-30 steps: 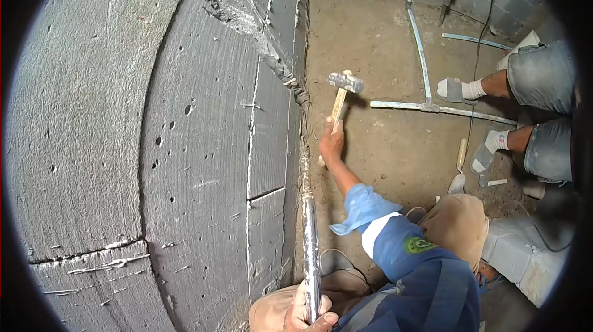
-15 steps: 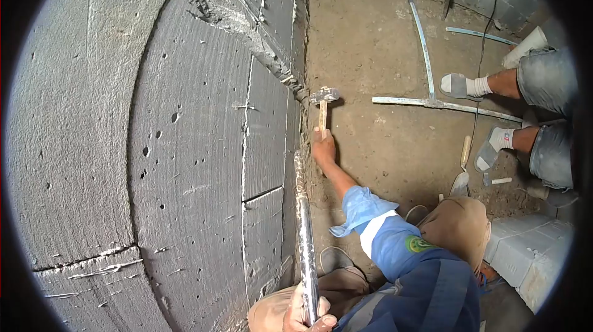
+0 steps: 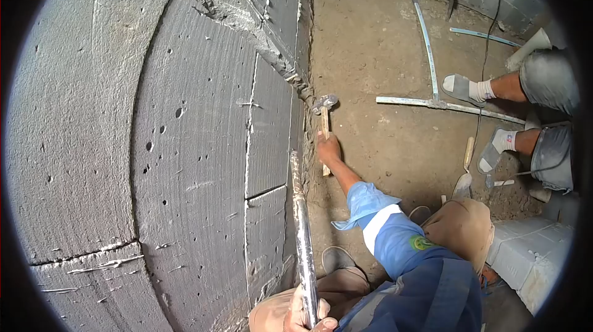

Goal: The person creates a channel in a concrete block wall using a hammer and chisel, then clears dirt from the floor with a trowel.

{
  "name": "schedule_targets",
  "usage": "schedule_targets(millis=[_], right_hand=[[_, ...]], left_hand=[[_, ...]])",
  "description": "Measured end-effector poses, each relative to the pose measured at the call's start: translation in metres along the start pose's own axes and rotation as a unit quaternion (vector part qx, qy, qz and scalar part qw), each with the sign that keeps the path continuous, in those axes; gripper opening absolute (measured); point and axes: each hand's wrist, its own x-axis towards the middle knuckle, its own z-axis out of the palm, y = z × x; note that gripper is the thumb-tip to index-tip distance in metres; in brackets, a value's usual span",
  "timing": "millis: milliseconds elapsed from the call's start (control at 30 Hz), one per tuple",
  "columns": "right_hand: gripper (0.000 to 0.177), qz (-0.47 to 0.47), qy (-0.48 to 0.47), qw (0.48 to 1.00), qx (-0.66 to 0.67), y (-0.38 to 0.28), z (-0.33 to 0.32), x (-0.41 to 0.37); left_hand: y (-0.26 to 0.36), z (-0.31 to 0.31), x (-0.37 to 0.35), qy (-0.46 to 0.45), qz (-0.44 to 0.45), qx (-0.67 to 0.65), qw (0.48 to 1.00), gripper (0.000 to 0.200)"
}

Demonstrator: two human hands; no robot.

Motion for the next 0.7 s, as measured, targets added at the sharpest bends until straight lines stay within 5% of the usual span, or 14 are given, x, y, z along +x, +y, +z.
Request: schedule_targets(millis=[167,267,367,500,700], right_hand=[[0.044,-0.024,0.026,0.997,-0.065,-0.003,0.003,-0.006],[0.044,-0.051,0.023,0.998,-0.034,-0.003,0.001,-0.001],[0.045,0.019,-0.007,1.000,0.017,-0.012,-0.001,0.010],[0.046,-0.058,0.088,0.994,-0.013,0.001,0.018,0.060],[0.048,0.020,-0.051,0.998,0.011,-0.040,-0.014,0.051]], left_hand=[[-0.004,0.003,-0.003,0.024,-0.004,-0.036,0.999,0.093],[-0.007,-0.009,0.002,-0.038,-0.014,0.004,0.999,0.095],[-0.005,-0.007,0.001,-0.031,0.010,0.016,0.999,0.094],[-0.005,-0.007,-0.006,-0.020,0.041,0.037,0.998,0.094],[-0.007,-0.008,-0.009,-0.030,0.097,0.078,0.992,0.094]])
